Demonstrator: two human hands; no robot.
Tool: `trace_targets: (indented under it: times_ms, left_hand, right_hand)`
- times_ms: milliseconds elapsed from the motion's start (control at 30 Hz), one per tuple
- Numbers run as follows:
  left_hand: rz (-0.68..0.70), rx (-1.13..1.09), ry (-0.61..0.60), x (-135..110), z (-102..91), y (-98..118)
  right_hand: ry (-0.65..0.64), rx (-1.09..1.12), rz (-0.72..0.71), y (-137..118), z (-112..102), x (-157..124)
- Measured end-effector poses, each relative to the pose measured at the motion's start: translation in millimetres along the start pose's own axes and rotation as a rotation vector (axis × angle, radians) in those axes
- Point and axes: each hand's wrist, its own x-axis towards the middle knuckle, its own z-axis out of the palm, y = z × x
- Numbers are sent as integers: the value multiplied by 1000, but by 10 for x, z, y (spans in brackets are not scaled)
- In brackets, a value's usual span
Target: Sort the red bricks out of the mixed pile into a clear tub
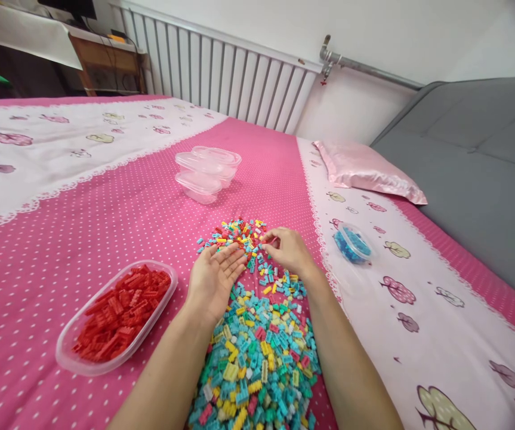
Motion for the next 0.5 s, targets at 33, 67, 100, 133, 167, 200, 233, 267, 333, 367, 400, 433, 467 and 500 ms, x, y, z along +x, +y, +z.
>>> trace_targets:
  times_ms: [33,67,100,133,167,200,233,267,333,367,400,433,467,500]
  left_hand:
    - [-13,-14,-10,0,2,-2]
    - [-28,-31,-23,1,5,-3]
    - [-45,-50,-38,2,7,-4]
    - [-62,-72,-54,4,10,-5]
    - [-81,-96,-64,6,12,-5]
    - [-99,-120,-68,8,13,-4]
    - [-116,-143,-65,10,14,-2]
    - [-129,-164,-54,11,15,2]
    - [-137,-201,-21,12,16,11]
    - [-131,-210,-2,12,16,17]
    - [-114,-213,19,11,16,22]
    - [-88,-210,43,10,15,26]
    - [-57,-203,67,9,14,29]
    - [-25,-195,87,9,11,31]
  right_hand:
    - [10,40,-10,-44,-35,-13]
    - [11,84,-32,-99,-70,-29]
    - [3,127,-64,-161,-101,-47]
    - [-13,165,-104,-224,-128,-64]
    - [-33,196,-146,-283,-150,-81]
    - [-48,220,-181,-330,-166,-94]
    - [-54,238,-206,-361,-174,-102]
    - [-49,250,-216,-374,-176,-106]
    - [-9,245,-182,-347,-155,-97]
    - [8,225,-150,-315,-134,-87]
    - [8,198,-117,-278,-107,-76]
    - [-11,166,-88,-240,-75,-64]
    - [-44,130,-64,-206,-40,-54]
    - [-85,93,-45,-179,-5,-47]
